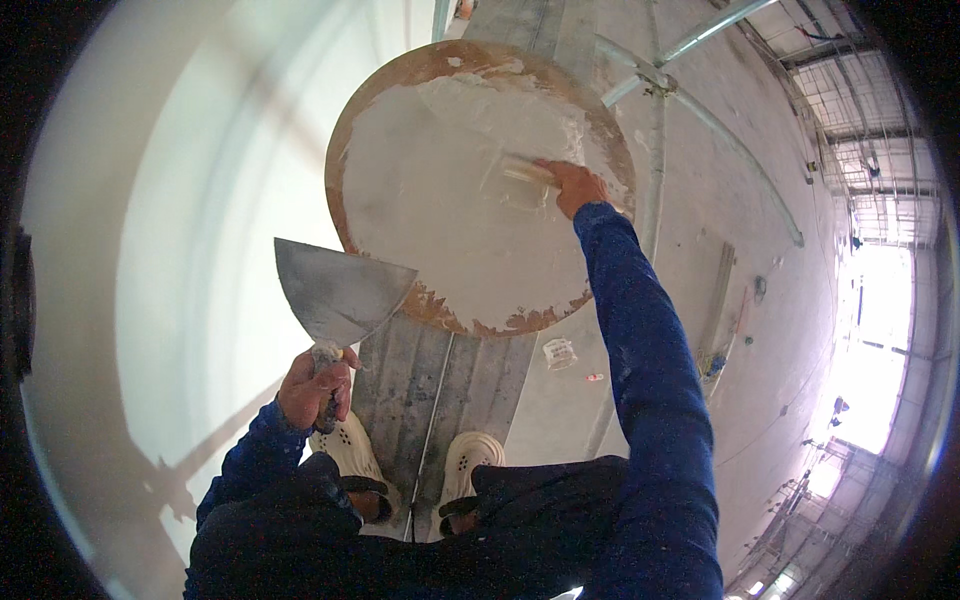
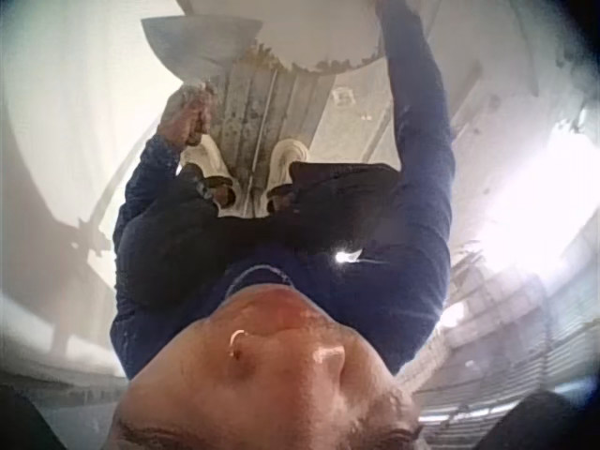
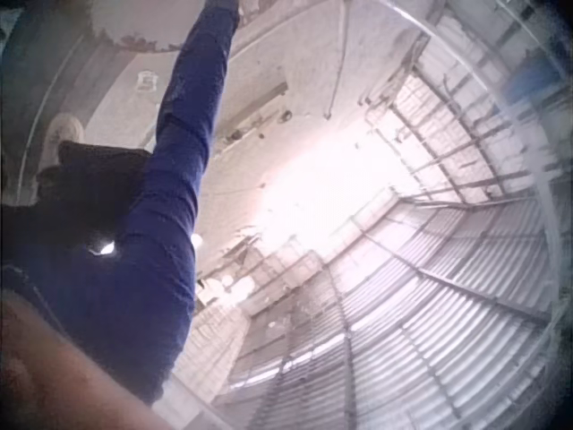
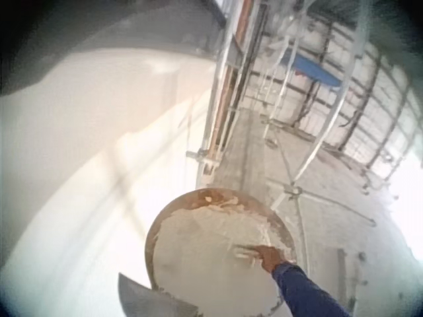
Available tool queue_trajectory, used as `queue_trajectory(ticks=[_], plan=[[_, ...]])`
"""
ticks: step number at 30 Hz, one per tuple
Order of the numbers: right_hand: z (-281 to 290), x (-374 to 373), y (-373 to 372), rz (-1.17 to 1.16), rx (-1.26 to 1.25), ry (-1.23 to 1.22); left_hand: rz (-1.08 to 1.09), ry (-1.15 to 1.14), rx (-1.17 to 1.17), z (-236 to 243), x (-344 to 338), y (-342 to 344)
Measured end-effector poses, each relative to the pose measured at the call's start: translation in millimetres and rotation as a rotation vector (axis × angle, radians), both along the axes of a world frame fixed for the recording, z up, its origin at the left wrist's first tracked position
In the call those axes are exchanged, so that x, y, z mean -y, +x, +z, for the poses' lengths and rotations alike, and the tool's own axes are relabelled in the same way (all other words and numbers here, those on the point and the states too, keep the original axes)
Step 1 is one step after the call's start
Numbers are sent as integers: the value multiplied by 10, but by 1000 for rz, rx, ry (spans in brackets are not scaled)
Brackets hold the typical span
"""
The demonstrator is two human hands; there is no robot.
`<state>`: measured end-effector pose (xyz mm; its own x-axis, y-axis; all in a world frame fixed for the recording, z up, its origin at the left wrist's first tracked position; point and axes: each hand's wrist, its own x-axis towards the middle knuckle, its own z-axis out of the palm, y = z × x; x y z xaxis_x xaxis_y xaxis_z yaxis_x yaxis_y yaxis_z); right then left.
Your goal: The person stands on scaffolding and uses a trowel and hawk to apply and smooth white plaster onto a curved ceiling surface. They repeatedly scoop material from the hawk and spread it across the ceiling, working around a circular opening and electrical fixtures.
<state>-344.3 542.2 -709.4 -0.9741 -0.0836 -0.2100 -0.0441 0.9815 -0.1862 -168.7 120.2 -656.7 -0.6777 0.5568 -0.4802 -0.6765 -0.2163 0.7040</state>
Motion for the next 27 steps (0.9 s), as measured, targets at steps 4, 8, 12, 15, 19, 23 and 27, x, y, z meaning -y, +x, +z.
queue_trajectory(ticks=[4, 8, 12, 15, 19, 23, 27], plan=[[-400, 264, 165, -118, -78, 93, 10, -48, -34, -43, 28, -38], [-203, 627, 589, -28, 126, 73, 54, -123, -71, -92, 79, -42], [165, 862, 711, -46, 328, 104, 98, -39, -130, -298, -73, -171], [163, 731, 649, -77, 370, 171, 89, -2, -130, -336, -142, -204], [93, 207, 748, -183, 181, -306, 43, 44, -148, -446, -82, -108], [-198, -264, 878, -281, -329, -564, 41, 51, -196, -455, -115, -121], [684, 329, 903, -418, -232, -484, 135, 51, -196, -467, -67, -75]])
